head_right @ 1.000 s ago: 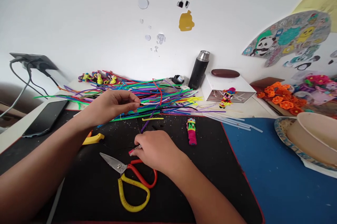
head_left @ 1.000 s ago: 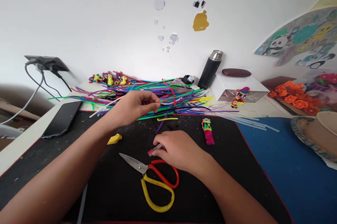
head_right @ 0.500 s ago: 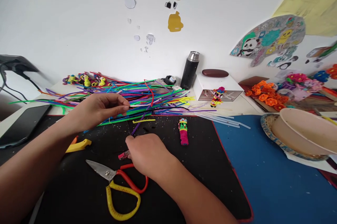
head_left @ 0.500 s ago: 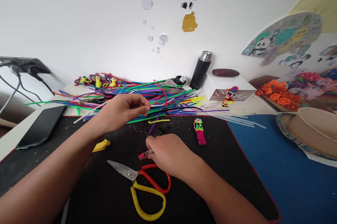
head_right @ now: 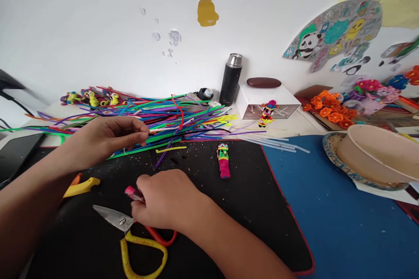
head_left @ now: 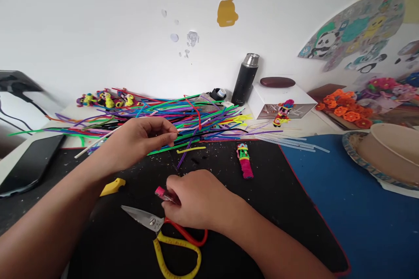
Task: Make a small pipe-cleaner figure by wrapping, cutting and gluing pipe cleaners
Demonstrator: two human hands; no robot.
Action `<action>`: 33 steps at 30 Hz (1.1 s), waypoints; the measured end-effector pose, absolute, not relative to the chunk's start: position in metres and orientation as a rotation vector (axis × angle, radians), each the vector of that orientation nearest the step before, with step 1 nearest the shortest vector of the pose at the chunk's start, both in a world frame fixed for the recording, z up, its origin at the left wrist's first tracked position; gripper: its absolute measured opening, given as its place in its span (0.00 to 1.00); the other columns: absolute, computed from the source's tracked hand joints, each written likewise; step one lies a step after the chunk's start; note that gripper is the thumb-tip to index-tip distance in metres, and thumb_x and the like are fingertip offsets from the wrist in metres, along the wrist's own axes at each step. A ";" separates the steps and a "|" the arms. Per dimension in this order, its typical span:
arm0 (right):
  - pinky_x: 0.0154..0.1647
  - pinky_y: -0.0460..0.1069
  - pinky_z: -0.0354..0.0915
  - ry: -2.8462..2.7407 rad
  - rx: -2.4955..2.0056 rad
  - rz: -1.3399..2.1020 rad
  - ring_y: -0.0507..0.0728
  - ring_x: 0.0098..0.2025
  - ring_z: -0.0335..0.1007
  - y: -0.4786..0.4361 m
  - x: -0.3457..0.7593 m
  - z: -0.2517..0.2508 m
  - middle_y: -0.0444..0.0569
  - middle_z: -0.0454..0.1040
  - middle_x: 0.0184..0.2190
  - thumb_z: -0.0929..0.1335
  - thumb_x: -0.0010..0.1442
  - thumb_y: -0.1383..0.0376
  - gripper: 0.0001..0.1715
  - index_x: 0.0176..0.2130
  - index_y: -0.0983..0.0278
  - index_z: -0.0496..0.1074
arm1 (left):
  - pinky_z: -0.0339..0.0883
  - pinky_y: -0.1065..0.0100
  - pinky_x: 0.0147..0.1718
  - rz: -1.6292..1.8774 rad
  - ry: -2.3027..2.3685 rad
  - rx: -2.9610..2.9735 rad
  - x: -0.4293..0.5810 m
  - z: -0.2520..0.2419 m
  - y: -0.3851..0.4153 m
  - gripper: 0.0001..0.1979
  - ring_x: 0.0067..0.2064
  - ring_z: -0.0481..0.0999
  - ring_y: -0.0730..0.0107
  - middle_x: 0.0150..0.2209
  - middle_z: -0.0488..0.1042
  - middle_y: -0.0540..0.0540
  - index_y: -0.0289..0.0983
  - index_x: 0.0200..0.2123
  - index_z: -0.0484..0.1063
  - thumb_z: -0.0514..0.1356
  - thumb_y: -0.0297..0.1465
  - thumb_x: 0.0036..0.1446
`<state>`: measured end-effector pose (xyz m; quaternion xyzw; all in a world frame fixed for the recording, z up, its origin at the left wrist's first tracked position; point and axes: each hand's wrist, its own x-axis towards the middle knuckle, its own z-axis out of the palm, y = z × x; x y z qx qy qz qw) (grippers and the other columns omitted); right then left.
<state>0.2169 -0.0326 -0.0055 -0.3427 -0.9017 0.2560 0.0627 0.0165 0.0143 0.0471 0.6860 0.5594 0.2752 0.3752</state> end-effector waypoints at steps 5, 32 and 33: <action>0.27 0.49 0.50 -2.461 -1.078 1.063 0.56 0.30 0.73 -0.033 0.213 -0.011 0.45 0.80 0.30 0.71 0.65 0.56 0.11 0.36 0.60 0.73 | 0.66 0.69 0.33 0.701 1.447 1.732 0.016 0.051 0.013 0.16 0.34 0.72 0.66 0.31 0.78 0.49 0.38 0.33 0.79 0.68 0.46 0.56; 0.21 0.44 0.48 -1.145 -0.739 2.225 0.47 0.18 0.55 -0.022 0.208 -0.023 0.35 0.65 0.20 0.73 0.66 0.46 0.23 0.41 0.63 0.72 | 0.67 0.70 0.27 0.658 1.360 1.674 0.019 0.044 0.014 0.17 0.29 0.71 0.69 0.29 0.75 0.50 0.38 0.35 0.78 0.68 0.47 0.59; 0.20 0.44 0.49 -1.142 -0.741 2.227 0.47 0.18 0.58 -0.021 0.208 -0.024 0.36 0.67 0.21 0.74 0.65 0.45 0.24 0.40 0.63 0.71 | 0.67 0.70 0.27 0.662 1.356 1.680 0.019 0.044 0.013 0.18 0.29 0.70 0.69 0.29 0.75 0.50 0.38 0.35 0.78 0.68 0.48 0.59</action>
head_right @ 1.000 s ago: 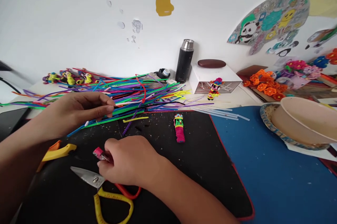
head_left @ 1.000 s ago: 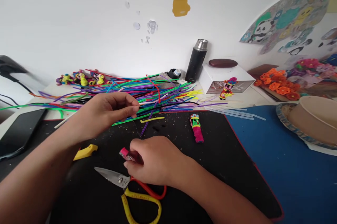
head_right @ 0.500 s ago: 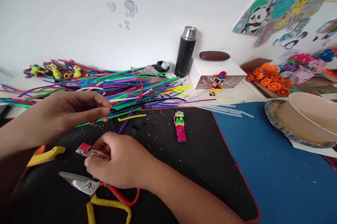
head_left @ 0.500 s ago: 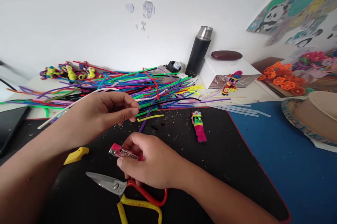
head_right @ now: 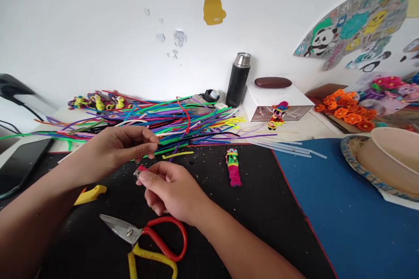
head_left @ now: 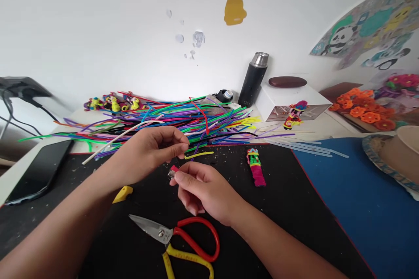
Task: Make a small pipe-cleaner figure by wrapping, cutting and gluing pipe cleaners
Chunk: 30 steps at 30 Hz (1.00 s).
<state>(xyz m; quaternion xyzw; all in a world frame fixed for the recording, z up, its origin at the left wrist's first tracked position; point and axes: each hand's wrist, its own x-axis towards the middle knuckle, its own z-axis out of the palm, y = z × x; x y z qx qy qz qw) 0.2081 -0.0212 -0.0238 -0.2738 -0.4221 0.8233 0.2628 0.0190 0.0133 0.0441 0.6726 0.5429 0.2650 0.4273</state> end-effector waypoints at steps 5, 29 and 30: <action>0.17 0.44 0.50 -1.138 -0.742 2.177 0.49 0.19 0.68 -0.019 0.207 -0.027 0.38 0.72 0.24 0.76 0.61 0.43 0.27 0.40 0.62 0.70 | 0.68 0.69 0.29 0.693 1.344 1.652 0.019 0.044 0.012 0.19 0.30 0.71 0.68 0.29 0.76 0.50 0.38 0.35 0.79 0.70 0.49 0.58; 0.17 0.44 0.39 -0.842 -0.546 2.222 0.45 0.18 0.55 -0.015 0.212 -0.022 0.36 0.65 0.24 0.80 0.58 0.45 0.29 0.34 0.63 0.69 | 0.65 0.70 0.31 0.799 1.328 1.680 0.015 0.041 0.015 0.18 0.32 0.71 0.69 0.30 0.76 0.49 0.37 0.35 0.80 0.70 0.47 0.59; 0.16 0.44 0.39 -0.851 -0.540 2.217 0.44 0.17 0.54 -0.015 0.212 -0.021 0.36 0.66 0.23 0.79 0.58 0.45 0.29 0.34 0.62 0.68 | 0.66 0.70 0.32 0.797 1.327 1.689 0.015 0.040 0.015 0.18 0.32 0.71 0.69 0.31 0.76 0.49 0.37 0.36 0.80 0.70 0.47 0.59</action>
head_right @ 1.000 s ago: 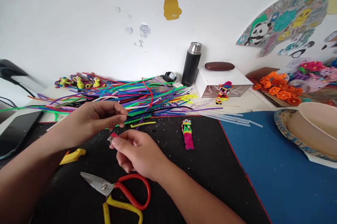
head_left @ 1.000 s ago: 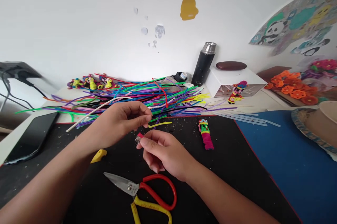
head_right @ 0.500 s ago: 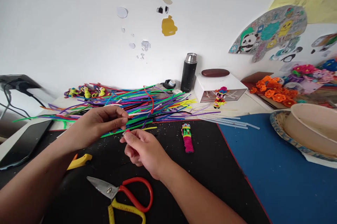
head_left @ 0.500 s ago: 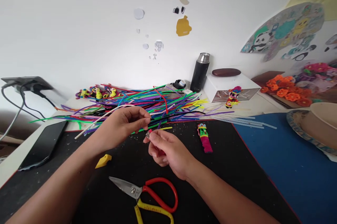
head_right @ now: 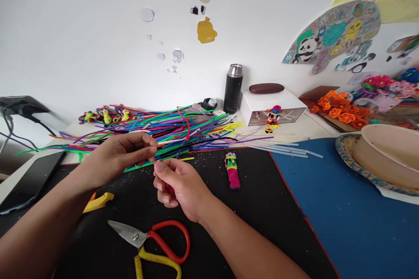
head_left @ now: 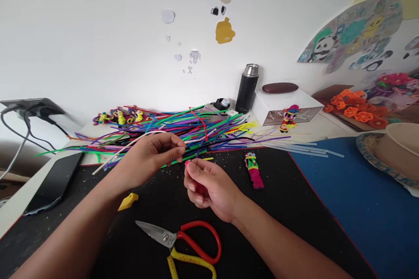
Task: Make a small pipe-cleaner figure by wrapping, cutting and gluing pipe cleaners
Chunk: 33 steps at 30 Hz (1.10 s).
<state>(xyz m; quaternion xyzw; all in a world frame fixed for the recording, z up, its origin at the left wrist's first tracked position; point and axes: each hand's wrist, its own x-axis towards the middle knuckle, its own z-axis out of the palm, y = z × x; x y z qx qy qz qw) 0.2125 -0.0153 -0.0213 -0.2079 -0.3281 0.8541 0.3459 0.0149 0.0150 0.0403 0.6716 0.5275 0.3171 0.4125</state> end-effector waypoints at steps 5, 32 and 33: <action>0.14 0.44 0.37 -0.885 -0.532 2.204 0.44 0.12 0.45 -0.015 0.212 -0.022 0.34 0.67 0.18 0.77 0.62 0.43 0.27 0.35 0.60 0.67 | 0.68 0.69 0.35 0.779 1.304 1.704 0.013 0.038 0.015 0.16 0.34 0.73 0.68 0.33 0.78 0.48 0.37 0.37 0.81 0.68 0.46 0.62; 0.18 0.46 0.34 -0.982 -0.721 2.101 0.45 0.15 0.38 -0.014 0.209 -0.025 0.31 0.53 0.14 0.74 0.58 0.37 0.34 0.27 0.61 0.66 | 0.68 0.71 0.32 0.795 1.244 1.686 0.022 0.038 0.011 0.16 0.31 0.73 0.70 0.29 0.78 0.49 0.37 0.34 0.80 0.70 0.45 0.59; 0.18 0.46 0.34 -0.988 -0.725 2.097 0.45 0.15 0.38 -0.015 0.209 -0.024 0.31 0.53 0.14 0.74 0.58 0.36 0.34 0.27 0.61 0.66 | 0.68 0.71 0.32 0.795 1.246 1.691 0.023 0.039 0.011 0.16 0.31 0.73 0.70 0.29 0.78 0.49 0.37 0.34 0.80 0.70 0.45 0.59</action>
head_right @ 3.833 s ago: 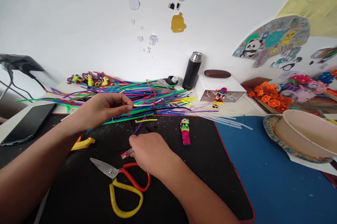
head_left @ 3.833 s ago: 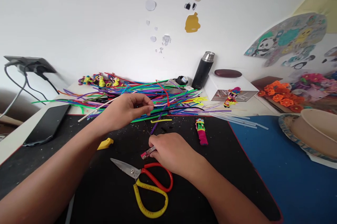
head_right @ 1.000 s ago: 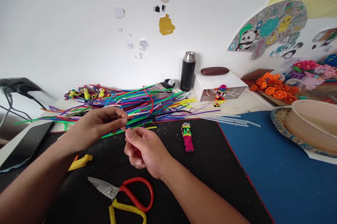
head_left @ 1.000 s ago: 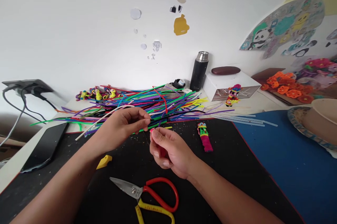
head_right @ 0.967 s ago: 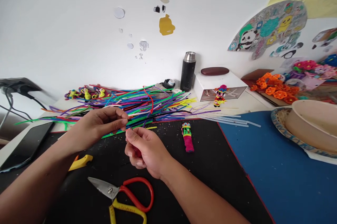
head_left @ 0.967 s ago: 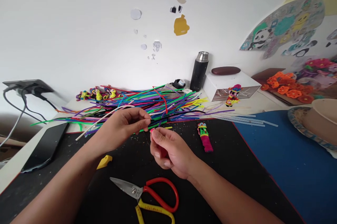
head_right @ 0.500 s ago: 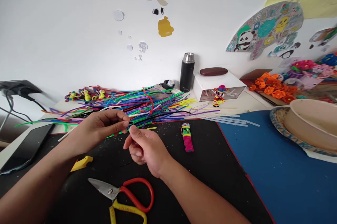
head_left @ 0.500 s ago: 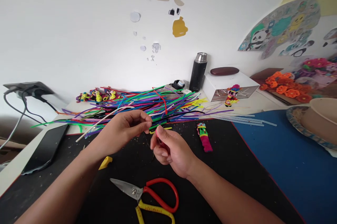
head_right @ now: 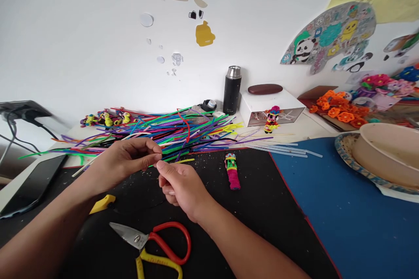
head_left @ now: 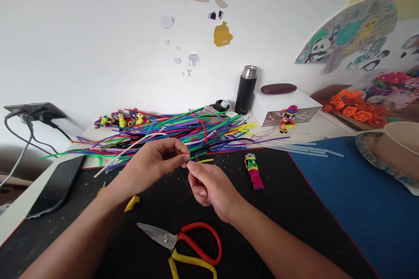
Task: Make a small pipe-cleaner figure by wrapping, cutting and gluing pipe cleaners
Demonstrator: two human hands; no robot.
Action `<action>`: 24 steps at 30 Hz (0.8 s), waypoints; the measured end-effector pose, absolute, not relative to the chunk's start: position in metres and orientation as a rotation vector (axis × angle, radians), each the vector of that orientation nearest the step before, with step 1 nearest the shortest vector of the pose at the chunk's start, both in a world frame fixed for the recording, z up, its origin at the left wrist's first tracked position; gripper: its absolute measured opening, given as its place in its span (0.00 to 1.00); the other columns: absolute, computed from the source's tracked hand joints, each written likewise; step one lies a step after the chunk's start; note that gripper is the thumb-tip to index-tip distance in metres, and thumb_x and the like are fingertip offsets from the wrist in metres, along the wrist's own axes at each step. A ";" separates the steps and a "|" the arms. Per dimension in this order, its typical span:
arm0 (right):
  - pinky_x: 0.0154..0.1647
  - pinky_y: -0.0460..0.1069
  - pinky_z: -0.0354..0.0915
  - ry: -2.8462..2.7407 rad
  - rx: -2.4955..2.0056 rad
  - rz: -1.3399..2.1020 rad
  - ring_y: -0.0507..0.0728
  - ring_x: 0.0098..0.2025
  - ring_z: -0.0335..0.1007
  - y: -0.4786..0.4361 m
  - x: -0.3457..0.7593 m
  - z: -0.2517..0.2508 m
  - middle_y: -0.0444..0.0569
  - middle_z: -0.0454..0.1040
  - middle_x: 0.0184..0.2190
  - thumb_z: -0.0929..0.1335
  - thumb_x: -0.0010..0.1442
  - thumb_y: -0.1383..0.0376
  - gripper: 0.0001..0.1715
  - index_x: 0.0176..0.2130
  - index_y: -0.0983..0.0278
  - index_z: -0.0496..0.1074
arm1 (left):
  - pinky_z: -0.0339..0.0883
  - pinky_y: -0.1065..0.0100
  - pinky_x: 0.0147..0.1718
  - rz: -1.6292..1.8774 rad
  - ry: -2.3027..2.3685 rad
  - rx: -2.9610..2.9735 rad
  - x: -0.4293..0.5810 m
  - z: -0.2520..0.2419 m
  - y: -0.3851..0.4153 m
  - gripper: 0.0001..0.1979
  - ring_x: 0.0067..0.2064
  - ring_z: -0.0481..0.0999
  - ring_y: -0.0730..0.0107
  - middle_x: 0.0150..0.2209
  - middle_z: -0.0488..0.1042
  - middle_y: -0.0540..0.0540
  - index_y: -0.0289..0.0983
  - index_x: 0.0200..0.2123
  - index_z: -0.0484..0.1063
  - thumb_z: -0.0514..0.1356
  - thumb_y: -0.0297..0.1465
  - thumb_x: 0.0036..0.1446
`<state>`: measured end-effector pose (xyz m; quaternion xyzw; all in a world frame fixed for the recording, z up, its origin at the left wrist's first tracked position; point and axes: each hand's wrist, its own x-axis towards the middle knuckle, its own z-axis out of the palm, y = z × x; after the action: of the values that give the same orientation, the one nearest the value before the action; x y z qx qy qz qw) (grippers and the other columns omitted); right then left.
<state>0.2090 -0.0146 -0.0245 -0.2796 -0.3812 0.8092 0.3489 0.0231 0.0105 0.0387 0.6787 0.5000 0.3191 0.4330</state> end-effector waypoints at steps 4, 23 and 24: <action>0.19 0.46 0.36 -1.032 -0.758 2.041 0.45 0.16 0.39 -0.015 0.208 -0.023 0.32 0.53 0.14 0.74 0.58 0.36 0.34 0.26 0.61 0.66 | 0.68 0.71 0.31 0.797 1.271 1.711 0.023 0.039 0.011 0.17 0.30 0.72 0.70 0.29 0.77 0.49 0.37 0.34 0.79 0.70 0.46 0.58; 0.17 0.46 0.39 -1.111 -0.904 1.844 0.45 0.17 0.39 -0.013 0.209 -0.018 0.32 0.51 0.16 0.73 0.60 0.42 0.32 0.22 0.59 0.58 | 0.68 0.70 0.30 0.761 1.281 1.682 0.026 0.044 0.008 0.19 0.30 0.72 0.69 0.28 0.78 0.48 0.37 0.33 0.80 0.71 0.49 0.57; 0.17 0.46 0.39 -1.118 -0.904 1.844 0.45 0.16 0.39 -0.014 0.209 -0.018 0.32 0.51 0.16 0.73 0.60 0.43 0.32 0.22 0.59 0.58 | 0.67 0.70 0.30 0.757 1.284 1.682 0.027 0.044 0.008 0.20 0.30 0.73 0.69 0.28 0.78 0.48 0.37 0.33 0.80 0.71 0.49 0.56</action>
<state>0.2090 -0.0136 -0.0177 -0.3558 -0.4401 0.7259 0.3909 0.0267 0.0083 0.0439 0.6747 0.5151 0.3039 0.4325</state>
